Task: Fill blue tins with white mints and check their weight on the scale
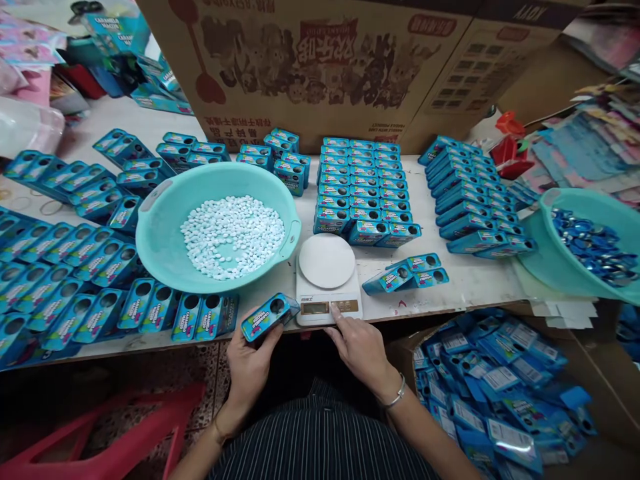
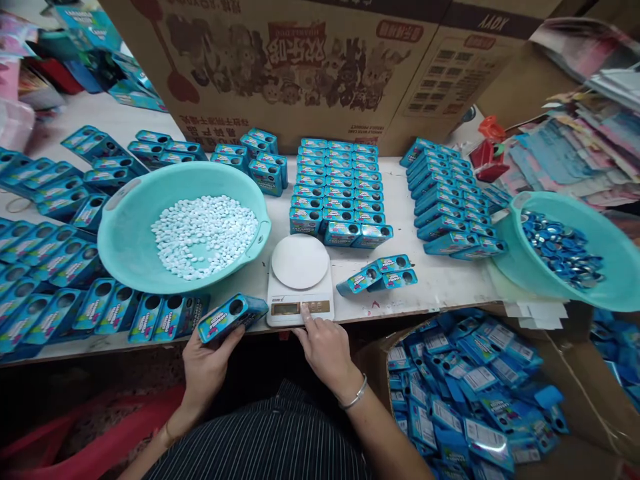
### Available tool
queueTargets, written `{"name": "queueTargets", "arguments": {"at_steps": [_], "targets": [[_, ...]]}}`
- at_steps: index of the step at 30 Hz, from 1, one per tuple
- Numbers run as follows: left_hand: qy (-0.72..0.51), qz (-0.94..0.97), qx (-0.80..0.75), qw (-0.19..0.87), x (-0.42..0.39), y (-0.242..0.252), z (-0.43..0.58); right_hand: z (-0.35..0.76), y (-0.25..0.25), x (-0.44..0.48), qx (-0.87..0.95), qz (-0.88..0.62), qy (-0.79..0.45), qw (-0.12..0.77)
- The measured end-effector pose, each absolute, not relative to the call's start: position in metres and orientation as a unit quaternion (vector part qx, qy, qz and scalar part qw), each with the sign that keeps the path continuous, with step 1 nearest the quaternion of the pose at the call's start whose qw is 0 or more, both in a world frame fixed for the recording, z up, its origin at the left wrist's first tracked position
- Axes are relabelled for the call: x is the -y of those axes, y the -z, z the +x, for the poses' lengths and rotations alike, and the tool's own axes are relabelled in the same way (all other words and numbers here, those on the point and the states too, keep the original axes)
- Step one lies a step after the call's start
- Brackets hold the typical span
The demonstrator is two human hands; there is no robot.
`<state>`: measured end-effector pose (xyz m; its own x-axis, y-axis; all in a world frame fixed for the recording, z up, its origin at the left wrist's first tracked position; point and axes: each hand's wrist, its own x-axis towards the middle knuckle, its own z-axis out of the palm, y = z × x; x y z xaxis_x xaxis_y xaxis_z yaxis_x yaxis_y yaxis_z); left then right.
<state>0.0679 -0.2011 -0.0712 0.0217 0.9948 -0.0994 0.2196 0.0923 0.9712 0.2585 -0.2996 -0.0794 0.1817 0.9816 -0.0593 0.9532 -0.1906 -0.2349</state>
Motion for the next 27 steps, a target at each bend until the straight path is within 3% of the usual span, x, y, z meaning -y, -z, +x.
{"name": "queueTargets", "arguments": {"at_steps": [18, 27], "targets": [[-0.396, 0.500, -0.575, 0.513, 0.200, 0.068, 0.066, 0.257, 0.076, 0.294, 0.565, -0.810, -0.142, 0.070], [-0.443, 0.505, -0.567, 0.477, 0.200, 0.061, 0.062, 0.283, 0.061, 0.318, 0.496, -0.817, -0.192, 0.222]]}}
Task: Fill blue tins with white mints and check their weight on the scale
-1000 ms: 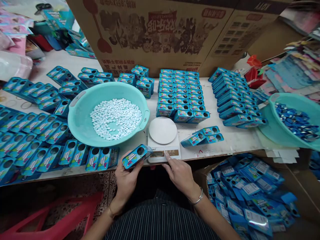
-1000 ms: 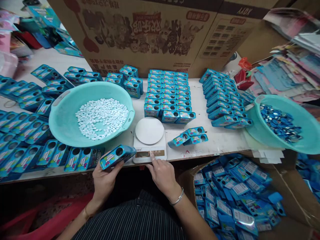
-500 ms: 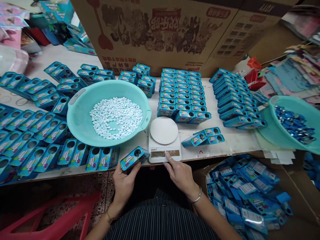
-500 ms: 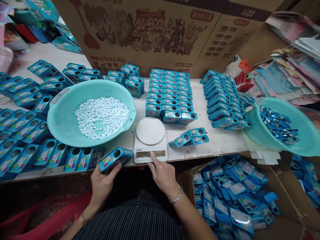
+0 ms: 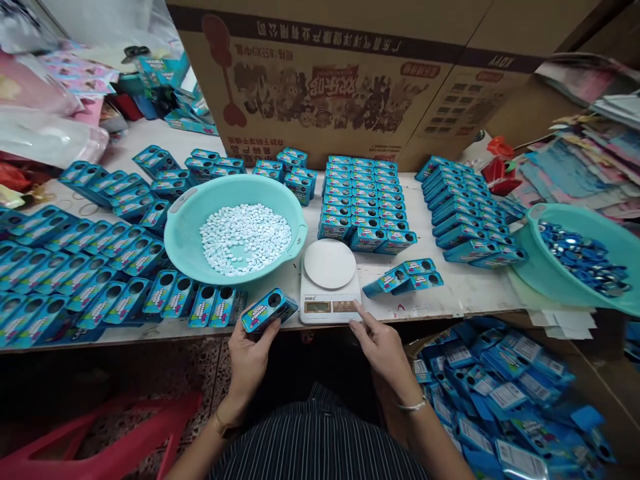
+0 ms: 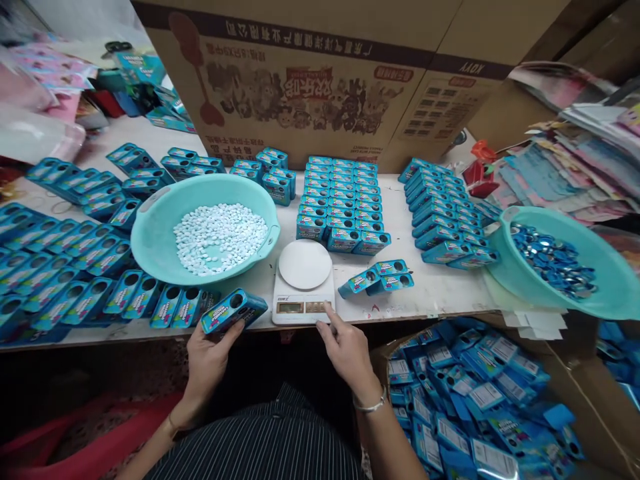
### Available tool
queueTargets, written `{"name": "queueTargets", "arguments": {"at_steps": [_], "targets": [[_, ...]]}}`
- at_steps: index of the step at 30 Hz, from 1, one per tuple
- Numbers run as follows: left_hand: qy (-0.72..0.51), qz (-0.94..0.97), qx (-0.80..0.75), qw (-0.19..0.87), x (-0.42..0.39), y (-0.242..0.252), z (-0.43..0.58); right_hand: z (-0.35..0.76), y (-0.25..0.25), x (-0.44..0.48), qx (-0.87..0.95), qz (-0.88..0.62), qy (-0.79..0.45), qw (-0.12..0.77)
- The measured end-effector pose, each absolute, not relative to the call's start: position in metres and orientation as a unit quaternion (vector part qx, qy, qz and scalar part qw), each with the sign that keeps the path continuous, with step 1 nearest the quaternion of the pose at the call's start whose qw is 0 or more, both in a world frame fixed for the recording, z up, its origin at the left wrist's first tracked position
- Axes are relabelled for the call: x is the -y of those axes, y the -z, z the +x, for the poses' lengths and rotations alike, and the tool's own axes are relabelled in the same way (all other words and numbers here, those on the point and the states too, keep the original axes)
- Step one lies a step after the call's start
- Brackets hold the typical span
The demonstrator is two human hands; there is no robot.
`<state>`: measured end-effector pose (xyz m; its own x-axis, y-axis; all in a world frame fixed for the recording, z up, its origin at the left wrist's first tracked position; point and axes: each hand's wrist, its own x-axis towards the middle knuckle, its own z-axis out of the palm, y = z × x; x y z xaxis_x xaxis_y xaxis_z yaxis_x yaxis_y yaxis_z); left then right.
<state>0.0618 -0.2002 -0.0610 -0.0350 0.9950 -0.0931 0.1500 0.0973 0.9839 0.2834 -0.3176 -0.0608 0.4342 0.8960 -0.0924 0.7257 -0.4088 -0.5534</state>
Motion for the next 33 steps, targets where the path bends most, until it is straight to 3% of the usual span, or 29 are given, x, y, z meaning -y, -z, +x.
{"name": "queueTargets", "arguments": {"at_steps": [18, 33], "targets": [[-0.454, 0.513, -0.568, 0.456, 0.202, 0.062, 0.057, 0.311, 0.063, 0.347, 0.491, -0.837, -0.063, 0.235], [-0.485, 0.515, -0.507, 0.492, 0.210, 0.059, 0.047, 0.296, 0.050, 0.365, 0.476, -0.837, -0.046, 0.268]]}}
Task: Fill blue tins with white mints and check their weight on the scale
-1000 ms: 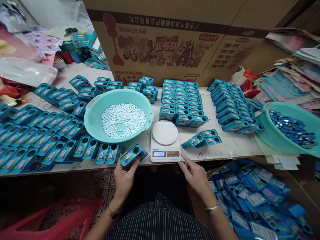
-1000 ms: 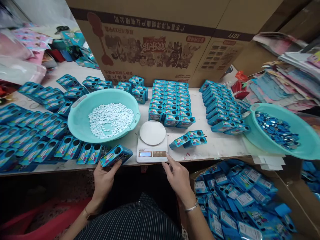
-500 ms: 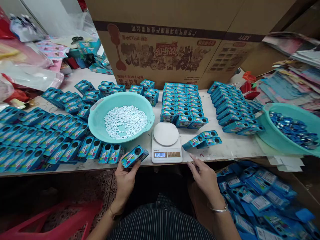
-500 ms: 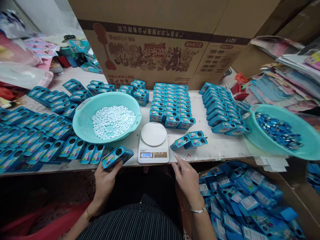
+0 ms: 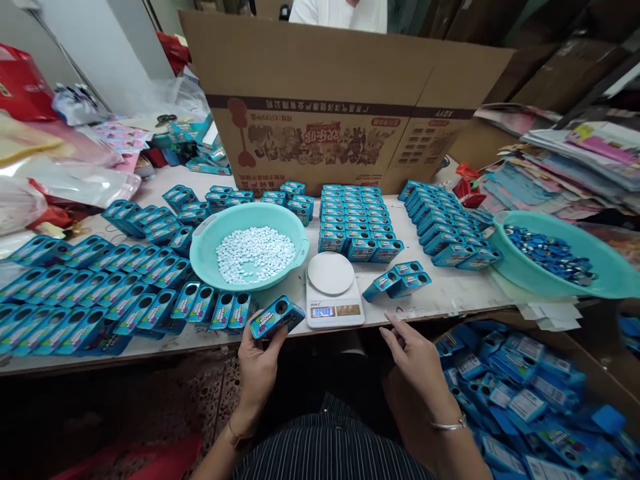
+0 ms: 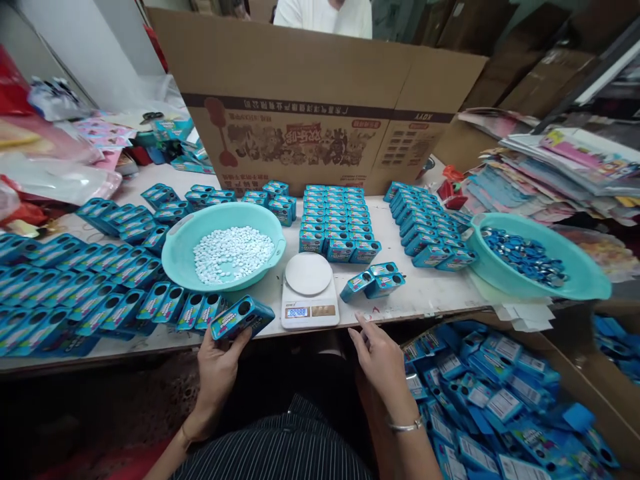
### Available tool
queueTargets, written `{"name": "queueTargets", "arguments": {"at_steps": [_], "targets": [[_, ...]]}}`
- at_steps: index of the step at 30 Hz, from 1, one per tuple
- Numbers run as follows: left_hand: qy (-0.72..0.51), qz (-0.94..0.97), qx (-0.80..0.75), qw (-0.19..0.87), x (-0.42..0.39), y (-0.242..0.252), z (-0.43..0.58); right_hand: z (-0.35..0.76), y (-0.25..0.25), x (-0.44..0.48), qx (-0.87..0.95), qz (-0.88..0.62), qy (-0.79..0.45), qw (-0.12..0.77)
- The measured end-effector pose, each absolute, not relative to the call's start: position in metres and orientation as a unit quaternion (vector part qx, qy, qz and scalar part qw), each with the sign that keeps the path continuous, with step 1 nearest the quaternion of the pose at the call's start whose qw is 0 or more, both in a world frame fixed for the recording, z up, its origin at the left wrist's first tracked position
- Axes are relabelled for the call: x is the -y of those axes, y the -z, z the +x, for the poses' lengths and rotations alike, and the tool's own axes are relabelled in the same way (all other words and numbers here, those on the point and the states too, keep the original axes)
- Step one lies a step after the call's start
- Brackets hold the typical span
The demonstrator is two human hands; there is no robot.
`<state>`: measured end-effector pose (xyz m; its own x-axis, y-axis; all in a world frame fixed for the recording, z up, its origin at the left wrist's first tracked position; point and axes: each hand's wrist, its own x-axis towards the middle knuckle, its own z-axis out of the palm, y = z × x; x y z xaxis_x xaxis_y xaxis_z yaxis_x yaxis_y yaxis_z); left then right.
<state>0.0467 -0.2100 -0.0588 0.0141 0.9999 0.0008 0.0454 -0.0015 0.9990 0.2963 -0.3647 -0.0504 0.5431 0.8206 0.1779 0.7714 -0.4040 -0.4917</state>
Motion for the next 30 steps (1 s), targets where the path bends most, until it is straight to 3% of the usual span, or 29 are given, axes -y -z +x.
{"name": "queueTargets", "arguments": {"at_steps": [9, 18, 30], "targets": [[-0.514, 0.541, -0.424, 0.513, 0.209, 0.051, 0.053, 0.283, 0.052, 0.372, 0.477, -0.819, -0.048, 0.316], [-0.479, 0.606, -0.286, 0.566, 0.146, 0.056, 0.150, 0.281, 0.059, 0.374, 0.474, -0.808, -0.070, 0.341], [-0.444, 0.642, -0.281, 0.558, 0.105, 0.090, 0.204, 0.298, 0.077, 0.393, 0.424, -0.825, -0.113, 0.355]]}}
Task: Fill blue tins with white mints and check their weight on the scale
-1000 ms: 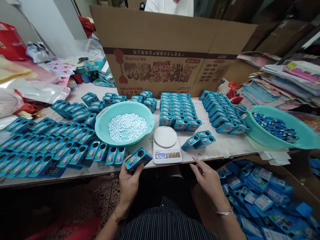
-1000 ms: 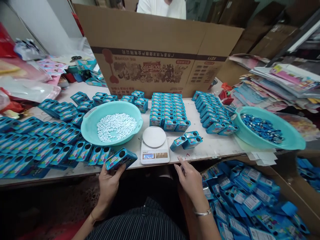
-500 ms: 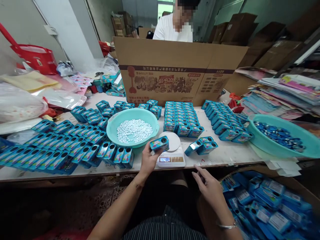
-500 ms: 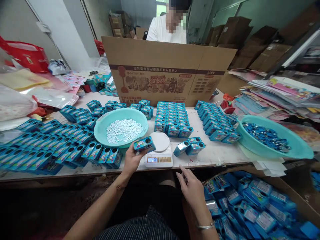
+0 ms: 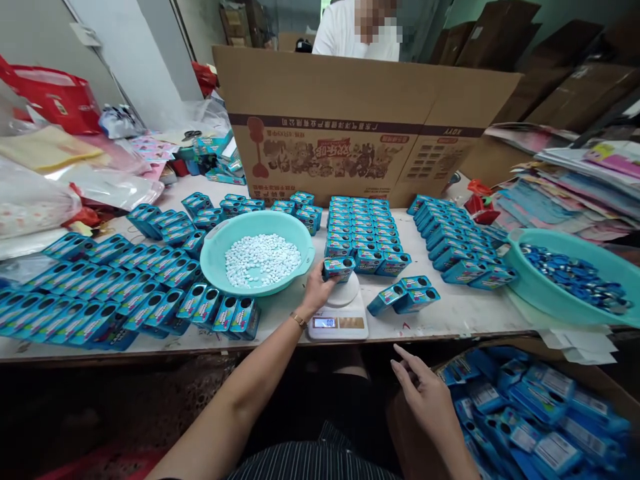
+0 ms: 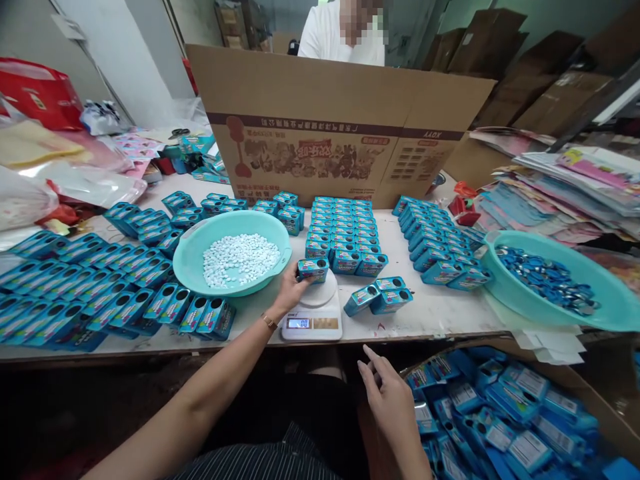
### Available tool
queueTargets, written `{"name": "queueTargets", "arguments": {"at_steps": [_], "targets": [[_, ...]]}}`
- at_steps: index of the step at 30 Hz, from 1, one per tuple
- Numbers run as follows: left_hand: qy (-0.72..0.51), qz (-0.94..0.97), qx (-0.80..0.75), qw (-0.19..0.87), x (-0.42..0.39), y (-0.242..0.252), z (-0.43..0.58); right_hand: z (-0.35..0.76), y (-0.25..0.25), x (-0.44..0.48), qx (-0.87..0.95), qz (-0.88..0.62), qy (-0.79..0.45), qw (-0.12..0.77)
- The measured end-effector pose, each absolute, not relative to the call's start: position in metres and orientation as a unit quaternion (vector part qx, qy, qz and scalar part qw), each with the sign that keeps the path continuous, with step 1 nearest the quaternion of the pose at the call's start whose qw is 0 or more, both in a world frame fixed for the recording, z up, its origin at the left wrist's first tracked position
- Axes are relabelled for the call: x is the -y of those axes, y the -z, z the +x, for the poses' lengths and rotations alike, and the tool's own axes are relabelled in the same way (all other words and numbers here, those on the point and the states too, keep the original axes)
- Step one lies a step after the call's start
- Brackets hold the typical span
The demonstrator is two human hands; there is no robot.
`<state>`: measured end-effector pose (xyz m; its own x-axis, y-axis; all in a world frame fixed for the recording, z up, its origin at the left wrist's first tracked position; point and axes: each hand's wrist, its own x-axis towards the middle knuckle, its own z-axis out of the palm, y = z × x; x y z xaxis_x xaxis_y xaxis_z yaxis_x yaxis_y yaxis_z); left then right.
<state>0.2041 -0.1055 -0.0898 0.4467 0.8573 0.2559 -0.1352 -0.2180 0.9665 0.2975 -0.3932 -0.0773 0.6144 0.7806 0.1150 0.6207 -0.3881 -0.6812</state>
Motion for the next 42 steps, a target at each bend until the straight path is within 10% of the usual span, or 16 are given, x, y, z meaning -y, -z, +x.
{"name": "queueTargets", "arguments": {"at_steps": [14, 20, 27, 42], "targets": [[-0.432, 0.685, -0.263, 0.524, 0.099, 0.091, 0.206, 0.292, -0.010, 0.304, 0.510, -0.718, -0.173, 0.440], [-0.441, 0.689, -0.267, 0.510, 0.106, 0.093, 0.196, 0.259, -0.073, 0.141, 0.740, -0.595, -0.120, 0.291], [-0.408, 0.697, -0.300, 0.508, 0.128, 0.112, 0.158, 0.193, -0.007, -0.037, 0.790, -0.586, -0.177, -0.008], [-0.412, 0.566, -0.381, 0.603, 0.137, 0.114, 0.129, 0.148, 0.064, -0.011, 0.787, -0.563, -0.252, -0.017]]}}
